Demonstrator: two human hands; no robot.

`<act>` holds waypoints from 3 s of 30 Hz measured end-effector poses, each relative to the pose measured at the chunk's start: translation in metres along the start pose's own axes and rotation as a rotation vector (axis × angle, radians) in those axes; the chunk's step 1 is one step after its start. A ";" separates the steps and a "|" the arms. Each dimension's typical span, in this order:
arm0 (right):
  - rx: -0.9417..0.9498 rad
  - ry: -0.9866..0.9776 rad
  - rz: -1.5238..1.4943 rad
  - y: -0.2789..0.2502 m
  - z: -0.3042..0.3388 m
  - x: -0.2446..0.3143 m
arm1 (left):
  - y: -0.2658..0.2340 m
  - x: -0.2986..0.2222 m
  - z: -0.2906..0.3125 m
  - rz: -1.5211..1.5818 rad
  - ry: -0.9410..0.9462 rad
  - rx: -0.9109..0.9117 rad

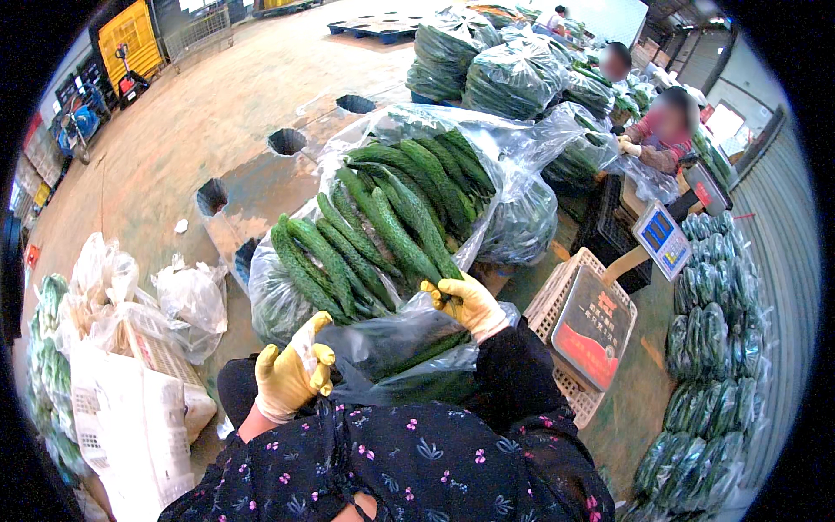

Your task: The person sorts cucumbers by hand, weighing them on a digital scale and packing them into plastic bags. They move cucumbers from a large bulk bag into smaller individual bags, ensuring the weight is correct before tying the bags shut.

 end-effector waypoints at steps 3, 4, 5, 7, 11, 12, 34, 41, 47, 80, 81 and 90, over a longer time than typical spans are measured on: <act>0.075 -0.111 0.023 0.024 0.025 0.004 | 0.002 0.003 -0.001 0.009 0.000 -0.001; 0.110 -0.159 0.037 0.032 0.032 0.006 | 0.004 0.005 -0.001 0.039 -0.006 0.020; 0.144 -0.206 0.051 0.040 0.040 0.008 | 0.005 0.006 0.000 0.069 -0.012 0.041; 0.190 -0.192 0.184 0.051 0.053 0.003 | 0.015 0.008 0.000 0.082 -0.035 0.046; 0.353 -0.166 0.507 0.100 0.061 -0.005 | 0.024 0.015 0.000 0.043 -0.053 0.050; 0.356 -0.206 0.698 0.113 0.063 -0.006 | 0.026 0.015 0.001 0.038 -0.046 0.058; -0.326 -0.375 1.184 0.003 -0.051 0.028 | 0.023 -0.001 0.006 0.135 0.027 0.047; -0.746 0.075 0.798 -0.048 -0.108 -0.033 | 0.010 -0.005 0.007 0.160 0.028 0.057; -0.726 -0.087 0.208 -0.078 -0.128 -0.037 | 0.006 -0.009 0.007 0.160 0.038 0.038; 0.281 0.207 0.559 0.034 0.037 -0.093 | 0.014 -0.002 0.008 0.086 0.023 -0.012; 0.244 0.245 0.716 0.021 0.036 -0.103 | 0.015 -0.002 0.009 0.062 0.024 -0.021; -0.211 0.277 1.828 -0.065 0.059 -0.017 | 0.030 0.006 0.033 0.039 0.023 -0.053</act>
Point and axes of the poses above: each hand's wrist, its own z-axis away from the middle knuckle, its own y-axis out of the palm, x = y × z, the point moved 8 cm from there along -z, towards the middle knuckle, and after that the axes turned 4 degrees about -x, right-handed, at the moved point
